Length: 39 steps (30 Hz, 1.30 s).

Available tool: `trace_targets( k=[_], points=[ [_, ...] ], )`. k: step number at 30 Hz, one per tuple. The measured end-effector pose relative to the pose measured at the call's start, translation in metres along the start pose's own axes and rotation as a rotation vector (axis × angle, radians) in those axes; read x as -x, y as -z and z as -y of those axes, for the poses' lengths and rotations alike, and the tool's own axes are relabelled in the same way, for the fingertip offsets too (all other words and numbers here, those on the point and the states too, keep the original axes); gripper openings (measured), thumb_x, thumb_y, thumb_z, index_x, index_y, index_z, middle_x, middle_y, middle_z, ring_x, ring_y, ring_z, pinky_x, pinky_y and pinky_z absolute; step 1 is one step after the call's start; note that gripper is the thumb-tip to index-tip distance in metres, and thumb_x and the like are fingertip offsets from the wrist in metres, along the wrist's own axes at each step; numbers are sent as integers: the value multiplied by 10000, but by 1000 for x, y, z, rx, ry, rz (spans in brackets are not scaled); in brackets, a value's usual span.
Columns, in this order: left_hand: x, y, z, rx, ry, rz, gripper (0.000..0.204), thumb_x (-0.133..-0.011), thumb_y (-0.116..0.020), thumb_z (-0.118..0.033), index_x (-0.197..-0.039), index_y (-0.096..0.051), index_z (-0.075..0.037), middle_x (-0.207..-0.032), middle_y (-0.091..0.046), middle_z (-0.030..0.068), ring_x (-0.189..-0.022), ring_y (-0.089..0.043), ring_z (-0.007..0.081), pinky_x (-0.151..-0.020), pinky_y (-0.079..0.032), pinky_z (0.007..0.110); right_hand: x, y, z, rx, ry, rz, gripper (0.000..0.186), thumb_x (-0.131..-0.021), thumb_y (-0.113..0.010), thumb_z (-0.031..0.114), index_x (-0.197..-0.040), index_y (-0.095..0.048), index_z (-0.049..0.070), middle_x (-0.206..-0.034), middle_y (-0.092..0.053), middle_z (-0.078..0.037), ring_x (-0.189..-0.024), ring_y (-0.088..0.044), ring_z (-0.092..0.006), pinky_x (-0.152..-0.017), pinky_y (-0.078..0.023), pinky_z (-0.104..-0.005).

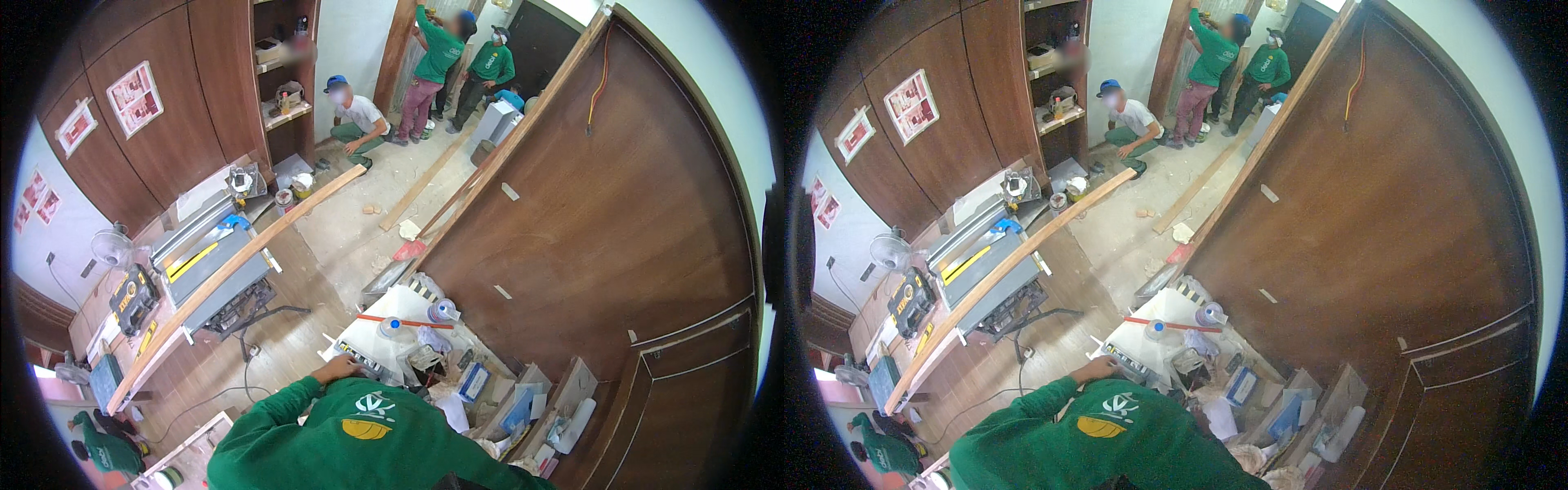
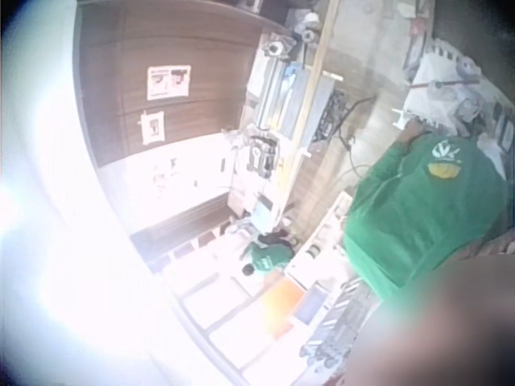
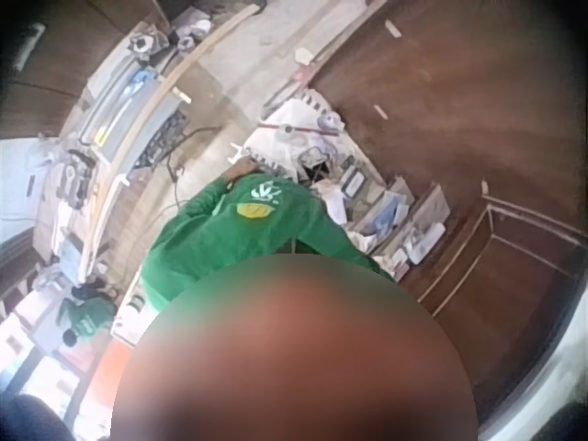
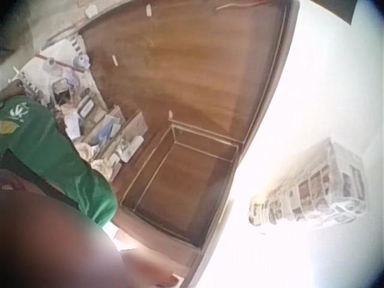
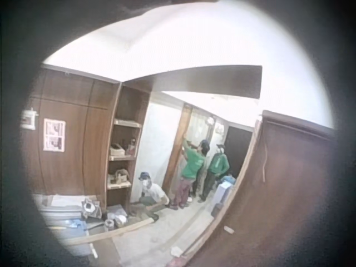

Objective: The person secures a wooden trim piece to the top edge of a cabinet using masking tape and a red-handled tool. They repeatedly apply tape, press the trim, and use the tool to adjust or fasten the piece while other workers are visible in the background.

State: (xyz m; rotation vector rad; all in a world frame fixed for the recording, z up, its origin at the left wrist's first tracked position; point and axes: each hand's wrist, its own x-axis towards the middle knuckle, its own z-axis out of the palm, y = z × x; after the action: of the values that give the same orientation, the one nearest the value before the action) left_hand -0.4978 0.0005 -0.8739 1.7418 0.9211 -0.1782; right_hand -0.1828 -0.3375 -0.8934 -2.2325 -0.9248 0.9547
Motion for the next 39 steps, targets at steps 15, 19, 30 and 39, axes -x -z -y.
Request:
trace_targets(
  k=[15,19,30,39],
  points=[
    [22,51,121,725,595,-615,390,-902,-718,-382,-976,-705,1,-868,-706,112,-694,-652,212,-603,-528,378,-64,-82,-15,156,101,302,373,-848,-769,339,-1059,-733,33,-985,-728,-175,-951,-689,-311,-860,-529,-435],
    [54,23,127,475,646,-224,376,-888,-713,-387,-906,-717,-11,-779,-702,115,-615,-641,220,-527,-502,395,-55,-103,-47,186,146,413,644,-819,-806,395,-1286,-638,-15,-1174,-698,-229,-1126,-661,-365,-953,-518,-451],
    [12,0,102,465,617,-177,471,-926,-711,-413,-1121,-656,11,-924,-713,126,-725,-661,190,-559,-505,330,-3,-88,50,23,-106,433,625,-804,-827,347,-1265,-637,-29,-1282,-659,-233,-1151,-658,-327,-985,-513,-420],
    [25,-85,35,-361,559,211,758,-905,-621,-645,-1428,-553,-100,-1406,-590,228,-1308,-569,400,-1073,-451,537,-30,-125,122,-26,-141,605,547,-858,-766,332,-1283,-621,20,-1199,-686,-216,-1139,-662,-373,-970,-513,-439]
  ],
)
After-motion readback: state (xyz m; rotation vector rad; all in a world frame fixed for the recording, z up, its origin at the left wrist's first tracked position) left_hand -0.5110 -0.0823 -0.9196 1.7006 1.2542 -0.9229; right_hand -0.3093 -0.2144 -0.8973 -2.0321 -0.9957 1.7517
